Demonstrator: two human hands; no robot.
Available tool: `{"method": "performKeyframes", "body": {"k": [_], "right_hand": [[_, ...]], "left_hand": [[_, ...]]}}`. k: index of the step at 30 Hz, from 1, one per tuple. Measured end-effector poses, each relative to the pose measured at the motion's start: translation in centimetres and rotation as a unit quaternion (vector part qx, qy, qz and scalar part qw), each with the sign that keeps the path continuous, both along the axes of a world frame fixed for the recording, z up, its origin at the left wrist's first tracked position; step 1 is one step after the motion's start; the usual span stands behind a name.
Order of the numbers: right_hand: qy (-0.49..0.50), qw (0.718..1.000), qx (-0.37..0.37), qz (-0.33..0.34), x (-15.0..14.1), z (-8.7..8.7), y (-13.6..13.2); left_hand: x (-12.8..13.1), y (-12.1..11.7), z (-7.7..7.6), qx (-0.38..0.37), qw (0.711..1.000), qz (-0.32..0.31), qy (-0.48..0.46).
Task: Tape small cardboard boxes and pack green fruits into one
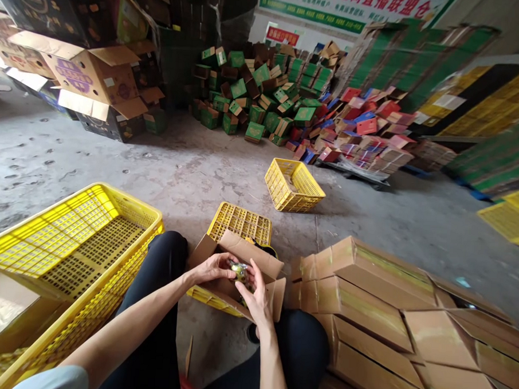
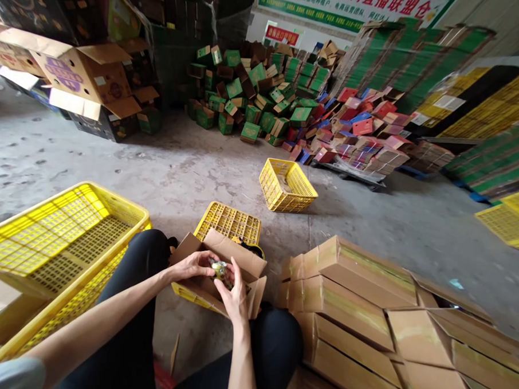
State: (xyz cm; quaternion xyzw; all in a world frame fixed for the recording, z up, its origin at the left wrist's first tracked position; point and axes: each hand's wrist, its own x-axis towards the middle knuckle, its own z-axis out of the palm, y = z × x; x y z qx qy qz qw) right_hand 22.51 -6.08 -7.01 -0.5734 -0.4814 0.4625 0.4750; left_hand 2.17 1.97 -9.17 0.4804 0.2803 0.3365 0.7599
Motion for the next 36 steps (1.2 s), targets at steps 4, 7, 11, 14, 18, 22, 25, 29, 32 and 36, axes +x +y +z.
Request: {"method": "performKeyframes", "body": {"k": [4, 7, 11, 14, 18, 22, 25, 29, 32, 36], "right_hand": [[-0.022, 1.0, -0.019, 0.006, -0.1, 0.3, -0.3], [0.033, 0.999, -0.015, -0.021, 0.1, 0.6, -0.2], [0.095, 0.993, -0.028, -0.061, 0.2, 0.8, 0.1], [0.118, 0.989, -0.053, -0.066, 0.2, 0.5, 0.1], [0.116, 0.991, -0.041, -0.061, 0.0, 0.2, 0.0], [0.125, 0.99, -0.048, -0.048, -0.3, 0.7, 0.0], [0.121, 0.991, -0.049, -0.017, -0.5, 1.5, 0.0], [0.111, 0.991, -0.07, -0.019, -0.5, 1.8, -0.1], [0.143, 0.984, -0.107, -0.023, -0.2, 1.0, 0.0], [0.177, 0.975, -0.132, -0.012, 0.0, 0.1, 0.0]], "left_hand": [[-0.1, -0.1, 0.0, -0.016, 0.999, -0.01, -0.025], [-0.4, 0.0, 0.3, -0.014, 1.0, 0.018, -0.011], [-0.6, 0.0, 0.3, -0.044, 0.997, 0.029, 0.048], [-0.4, -0.4, 0.3, -0.092, 0.994, -0.017, 0.049], [-0.2, -0.6, 0.5, -0.079, 0.995, -0.053, 0.024], [-0.3, -0.3, 0.9, -0.016, 0.999, -0.021, 0.031], [-0.3, -0.1, 0.9, -0.009, 0.999, 0.005, 0.031], [-0.2, -0.1, 0.9, -0.005, 0.999, 0.026, 0.018], [0.0, -0.1, 0.7, -0.004, 1.0, 0.022, 0.006], [0.1, -0.1, 0.2, -0.01, 1.0, -0.001, -0.002]]}}
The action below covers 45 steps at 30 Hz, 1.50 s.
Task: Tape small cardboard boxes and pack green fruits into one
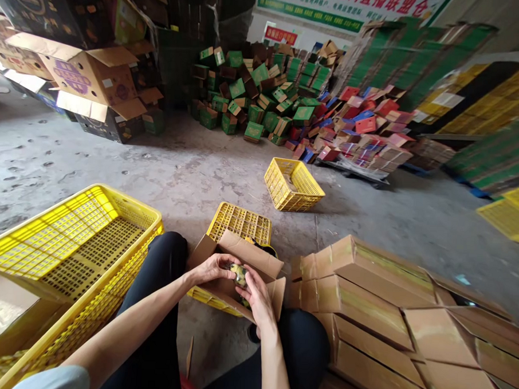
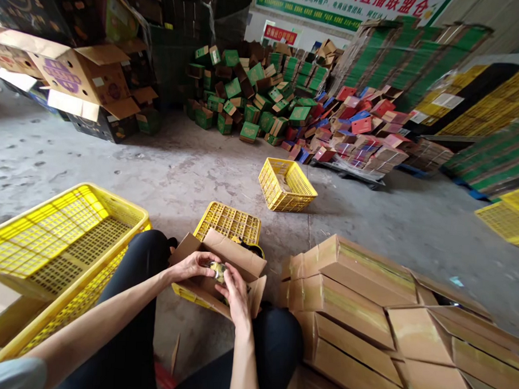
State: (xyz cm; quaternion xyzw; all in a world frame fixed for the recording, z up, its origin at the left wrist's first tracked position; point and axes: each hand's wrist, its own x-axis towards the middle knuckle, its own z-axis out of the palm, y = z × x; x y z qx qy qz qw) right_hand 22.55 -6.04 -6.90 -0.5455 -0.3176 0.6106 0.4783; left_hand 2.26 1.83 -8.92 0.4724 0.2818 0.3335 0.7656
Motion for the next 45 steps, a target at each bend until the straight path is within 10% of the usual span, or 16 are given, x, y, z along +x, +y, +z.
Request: {"method": "performKeyframes", "body": {"k": [23, 45], "right_hand": [[-0.115, 0.98, 0.165, 0.001, 0.5, -0.5, 0.2], [0.117, 0.992, 0.046, -0.005, -0.3, 0.5, -0.3]], "left_hand": [[-0.3, -0.1, 0.1, -0.056, 0.998, 0.014, -0.022], [-0.4, -0.2, 0.7, -0.027, 0.999, 0.012, -0.038]]}}
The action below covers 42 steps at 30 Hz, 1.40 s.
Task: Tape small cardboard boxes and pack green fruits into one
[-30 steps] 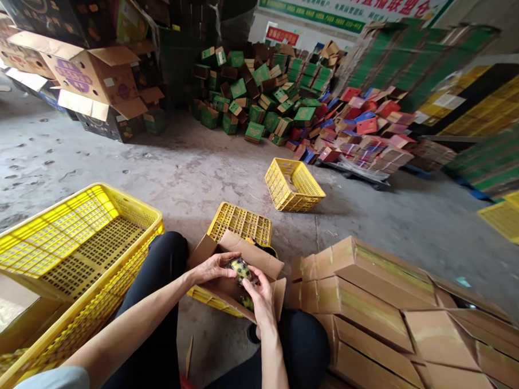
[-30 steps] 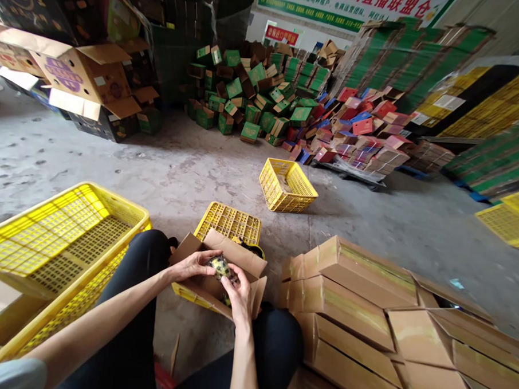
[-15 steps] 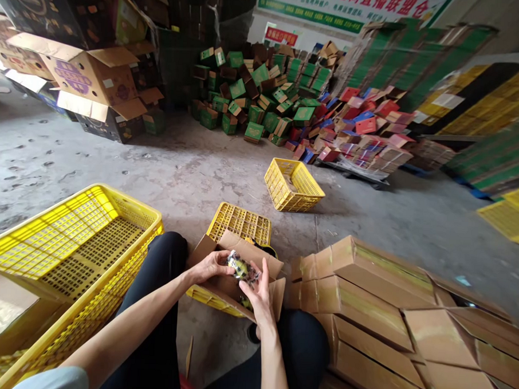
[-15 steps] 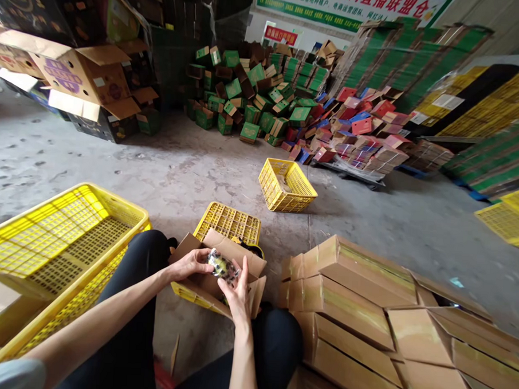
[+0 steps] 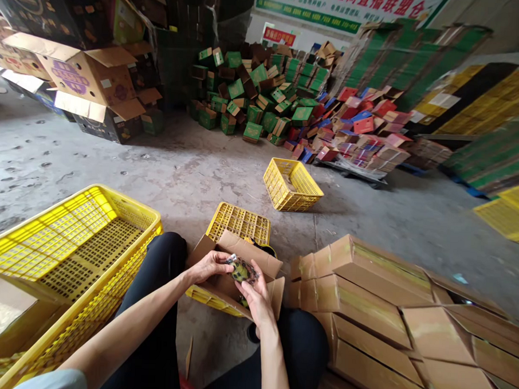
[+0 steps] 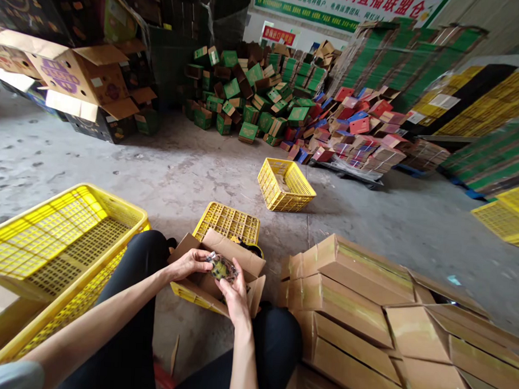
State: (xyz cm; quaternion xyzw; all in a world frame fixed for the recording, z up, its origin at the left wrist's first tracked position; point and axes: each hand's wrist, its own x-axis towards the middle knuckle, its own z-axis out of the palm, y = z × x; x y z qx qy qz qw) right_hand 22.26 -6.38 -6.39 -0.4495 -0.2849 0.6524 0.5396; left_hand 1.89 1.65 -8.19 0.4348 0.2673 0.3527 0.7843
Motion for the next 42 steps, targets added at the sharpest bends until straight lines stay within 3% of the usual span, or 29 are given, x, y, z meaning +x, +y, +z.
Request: {"method": "performKeyframes", "body": {"k": [8, 15, 25, 31, 42], "right_hand": [[-0.019, 1.0, -0.015, -0.002, 0.3, 0.3, 0.1], [-0.036, 0.998, -0.018, -0.043, 0.3, -0.4, 0.3], [-0.158, 0.984, 0.062, -0.048, 0.5, 0.0, 0.4], [-0.188, 0.976, 0.088, -0.069, 0.6, 0.0, 0.4], [-0.249, 0.962, 0.111, -0.032, 0.9, -0.1, 0.6]], "left_hand": [[0.0, 0.3, -1.3, -0.039, 0.998, 0.043, 0.009], [0.1, 0.3, -0.5, -0.06, 0.997, 0.041, -0.036], [-0.2, 0.1, -0.8, -0.111, 0.994, 0.0, 0.01], [-0.1, 0.6, -0.7, -0.174, 0.985, -0.007, -0.011], [0.4, 0.2, -0.7, -0.091, 0.993, 0.075, -0.003]]}}
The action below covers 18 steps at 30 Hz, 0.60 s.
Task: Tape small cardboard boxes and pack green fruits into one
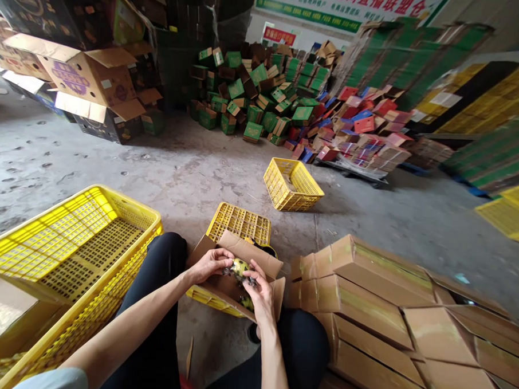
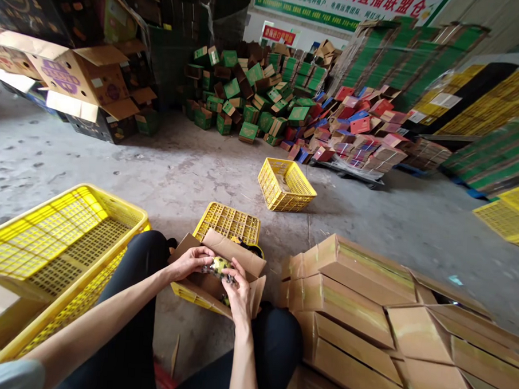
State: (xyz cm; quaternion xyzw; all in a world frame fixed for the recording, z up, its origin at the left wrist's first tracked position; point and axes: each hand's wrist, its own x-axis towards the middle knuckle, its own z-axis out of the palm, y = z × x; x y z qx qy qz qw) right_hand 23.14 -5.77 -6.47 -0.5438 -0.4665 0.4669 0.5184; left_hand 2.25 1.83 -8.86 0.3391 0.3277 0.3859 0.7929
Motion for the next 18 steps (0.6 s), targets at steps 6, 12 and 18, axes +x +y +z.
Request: {"method": "performKeyframes", "body": {"k": [6, 12, 18], "right_hand": [[0.053, 0.998, -0.016, 0.018, -0.47, 0.41, -0.27], [0.204, 0.978, -0.039, -0.006, -0.38, 1.0, -0.54], [0.207, 0.975, -0.083, -0.02, -0.49, 0.75, -0.62]], "left_hand": [[-0.13, 0.18, 0.06, 0.001, 1.0, 0.017, -0.012], [-0.12, 0.38, -0.43, 0.003, 0.999, 0.021, -0.027], [-0.19, 0.27, -0.13, 0.024, 0.999, -0.001, -0.042]]}}
